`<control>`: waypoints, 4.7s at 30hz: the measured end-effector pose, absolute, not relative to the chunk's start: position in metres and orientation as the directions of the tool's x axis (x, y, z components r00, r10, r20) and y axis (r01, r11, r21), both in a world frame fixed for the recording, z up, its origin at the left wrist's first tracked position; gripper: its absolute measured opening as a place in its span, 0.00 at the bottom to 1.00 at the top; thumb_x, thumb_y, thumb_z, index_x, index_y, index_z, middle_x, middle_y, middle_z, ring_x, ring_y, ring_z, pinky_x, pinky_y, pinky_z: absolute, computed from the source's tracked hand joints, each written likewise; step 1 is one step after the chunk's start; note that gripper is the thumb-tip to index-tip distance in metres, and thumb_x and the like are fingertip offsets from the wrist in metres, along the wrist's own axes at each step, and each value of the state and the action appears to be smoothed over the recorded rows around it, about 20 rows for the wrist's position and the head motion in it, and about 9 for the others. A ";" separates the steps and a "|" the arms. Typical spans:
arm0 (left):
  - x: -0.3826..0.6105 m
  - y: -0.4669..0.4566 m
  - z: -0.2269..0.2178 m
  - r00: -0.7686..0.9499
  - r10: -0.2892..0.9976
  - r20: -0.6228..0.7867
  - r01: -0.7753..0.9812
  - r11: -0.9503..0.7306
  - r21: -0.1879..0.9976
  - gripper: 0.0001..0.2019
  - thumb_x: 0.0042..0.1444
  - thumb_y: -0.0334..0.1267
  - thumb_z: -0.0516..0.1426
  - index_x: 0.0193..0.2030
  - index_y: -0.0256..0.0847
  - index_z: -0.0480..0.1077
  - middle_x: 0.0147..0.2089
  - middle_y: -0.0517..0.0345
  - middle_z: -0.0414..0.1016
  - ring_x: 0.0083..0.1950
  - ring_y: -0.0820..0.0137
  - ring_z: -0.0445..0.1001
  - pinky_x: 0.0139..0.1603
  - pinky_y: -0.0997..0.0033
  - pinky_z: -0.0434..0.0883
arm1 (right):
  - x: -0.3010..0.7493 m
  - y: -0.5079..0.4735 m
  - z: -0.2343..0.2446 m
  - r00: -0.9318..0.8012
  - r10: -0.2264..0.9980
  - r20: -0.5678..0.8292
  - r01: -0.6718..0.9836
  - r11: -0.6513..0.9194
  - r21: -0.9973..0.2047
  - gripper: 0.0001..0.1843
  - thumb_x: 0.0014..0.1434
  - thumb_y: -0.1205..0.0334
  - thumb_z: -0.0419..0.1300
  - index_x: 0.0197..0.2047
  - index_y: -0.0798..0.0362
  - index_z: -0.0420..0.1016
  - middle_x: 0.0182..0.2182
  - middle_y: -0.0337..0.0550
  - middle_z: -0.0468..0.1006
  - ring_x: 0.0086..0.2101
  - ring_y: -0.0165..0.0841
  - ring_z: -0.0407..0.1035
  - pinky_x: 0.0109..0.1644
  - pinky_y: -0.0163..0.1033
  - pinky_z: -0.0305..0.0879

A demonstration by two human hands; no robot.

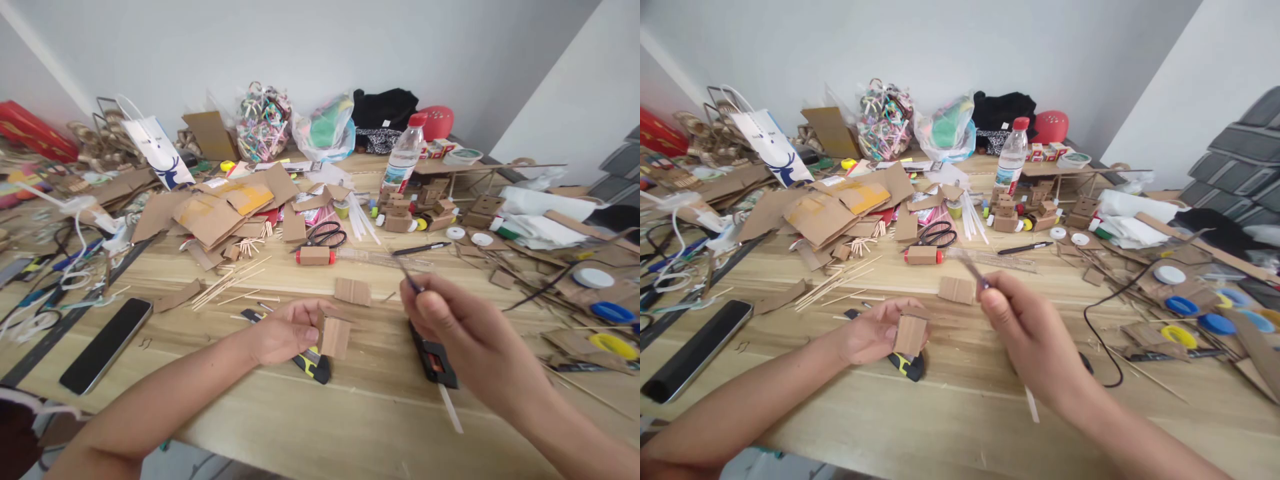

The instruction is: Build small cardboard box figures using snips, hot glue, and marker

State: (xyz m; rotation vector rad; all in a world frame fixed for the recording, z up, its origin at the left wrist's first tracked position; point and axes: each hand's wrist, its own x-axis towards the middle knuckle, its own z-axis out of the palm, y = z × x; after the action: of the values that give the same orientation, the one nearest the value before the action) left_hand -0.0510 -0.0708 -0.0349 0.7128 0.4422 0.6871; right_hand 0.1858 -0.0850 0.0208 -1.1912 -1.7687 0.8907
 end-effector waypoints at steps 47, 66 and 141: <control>-0.050 -0.076 -0.034 0.597 0.782 -0.180 -0.564 0.568 0.599 0.13 0.52 0.39 0.70 0.41 0.35 0.78 0.37 0.53 0.84 0.38 0.69 0.81 0.46 0.70 0.76 | 0.176 -0.086 -0.012 -0.329 0.838 0.437 0.510 0.546 -0.664 0.20 0.74 0.46 0.46 0.40 0.48 0.72 0.24 0.37 0.76 0.21 0.33 0.67 0.26 0.36 0.65; -0.046 -0.078 -0.035 0.664 0.723 -0.189 -0.535 0.637 0.555 0.16 0.48 0.41 0.74 0.40 0.35 0.80 0.35 0.54 0.84 0.37 0.69 0.81 0.37 0.76 0.73 | 0.179 -0.091 0.000 -0.432 0.793 0.429 0.567 0.609 -0.555 0.24 0.75 0.46 0.42 0.39 0.48 0.72 0.27 0.42 0.80 0.23 0.34 0.74 0.28 0.36 0.68; -0.050 -0.076 -0.027 0.516 0.850 -0.110 -0.228 0.260 0.938 0.23 0.41 0.46 0.76 0.43 0.37 0.82 0.39 0.49 0.84 0.38 0.65 0.79 0.41 0.69 0.72 | 0.239 -0.037 0.006 -0.221 0.855 0.469 0.797 0.436 -0.419 0.15 0.69 0.50 0.50 0.31 0.45 0.65 0.21 0.42 0.75 0.21 0.41 0.70 0.23 0.40 0.57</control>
State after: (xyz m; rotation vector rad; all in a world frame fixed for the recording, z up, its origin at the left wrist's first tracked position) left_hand -0.0504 -0.0758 -0.0266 1.0630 0.7119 0.8192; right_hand 0.2391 -0.0370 0.0058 -1.3842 -2.0394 0.1159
